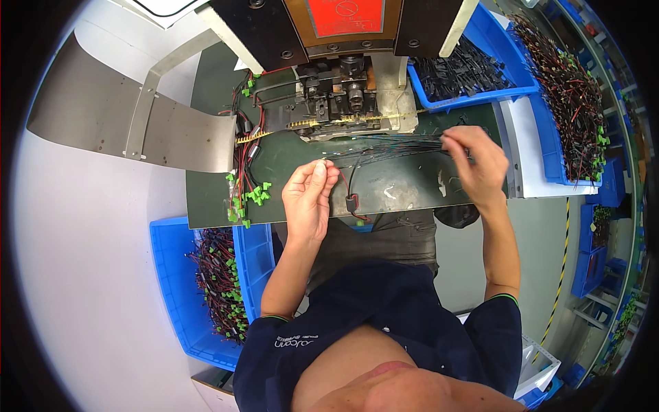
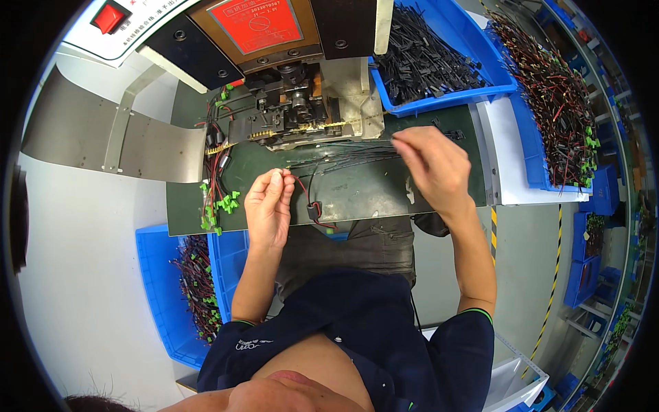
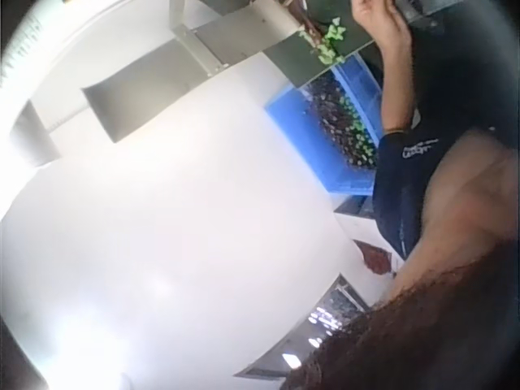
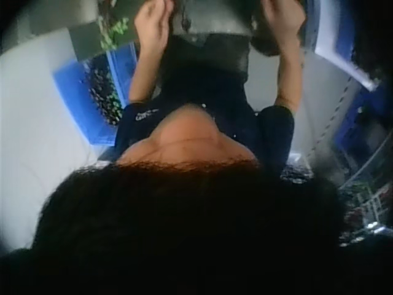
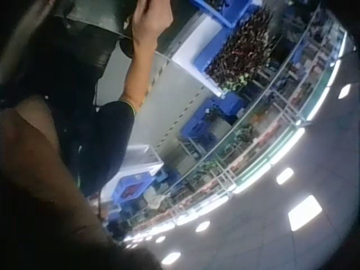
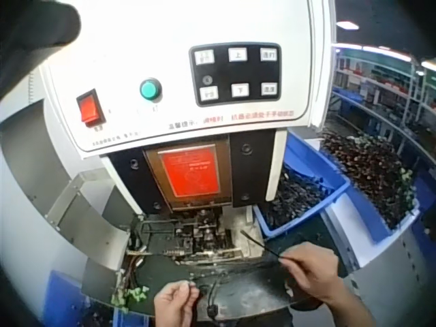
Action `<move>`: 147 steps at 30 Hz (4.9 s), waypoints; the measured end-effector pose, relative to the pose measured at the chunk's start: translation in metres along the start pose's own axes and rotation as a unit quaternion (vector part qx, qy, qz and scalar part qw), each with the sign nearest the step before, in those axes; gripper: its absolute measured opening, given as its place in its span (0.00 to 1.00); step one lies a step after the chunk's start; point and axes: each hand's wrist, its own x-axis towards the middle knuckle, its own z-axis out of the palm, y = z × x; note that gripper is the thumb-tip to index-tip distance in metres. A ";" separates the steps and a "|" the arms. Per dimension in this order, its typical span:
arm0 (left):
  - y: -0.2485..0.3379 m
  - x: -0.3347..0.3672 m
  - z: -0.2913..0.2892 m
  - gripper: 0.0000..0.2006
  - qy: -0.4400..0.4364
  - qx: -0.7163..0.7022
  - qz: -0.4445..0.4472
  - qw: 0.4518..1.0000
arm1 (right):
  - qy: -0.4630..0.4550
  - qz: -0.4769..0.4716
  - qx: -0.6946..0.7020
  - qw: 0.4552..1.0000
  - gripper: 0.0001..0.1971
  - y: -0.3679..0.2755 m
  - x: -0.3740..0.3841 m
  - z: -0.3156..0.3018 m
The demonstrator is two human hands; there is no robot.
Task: The person connects wire leads to wire harnesses by hand, crimps the wire ends using a crimping machine, and places the finished harnesses into a tray.
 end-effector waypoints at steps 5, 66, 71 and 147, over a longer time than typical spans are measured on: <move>0.000 -0.003 -0.001 0.05 -0.074 0.082 0.090 0.990 | -0.080 0.148 0.126 0.978 0.05 -0.028 0.002 -0.018; 0.018 -0.007 -0.025 0.05 -0.079 0.186 0.096 0.975 | -0.172 0.348 0.309 0.868 0.03 -0.074 -0.100 0.067; 0.018 -0.006 -0.027 0.05 -0.080 0.196 0.111 0.971 | -0.193 0.348 0.290 0.871 0.03 -0.077 -0.100 0.070; 0.025 -0.018 -0.007 0.08 -0.174 0.251 0.114 0.945 | -0.140 0.356 0.422 0.822 0.07 -0.079 -0.050 0.110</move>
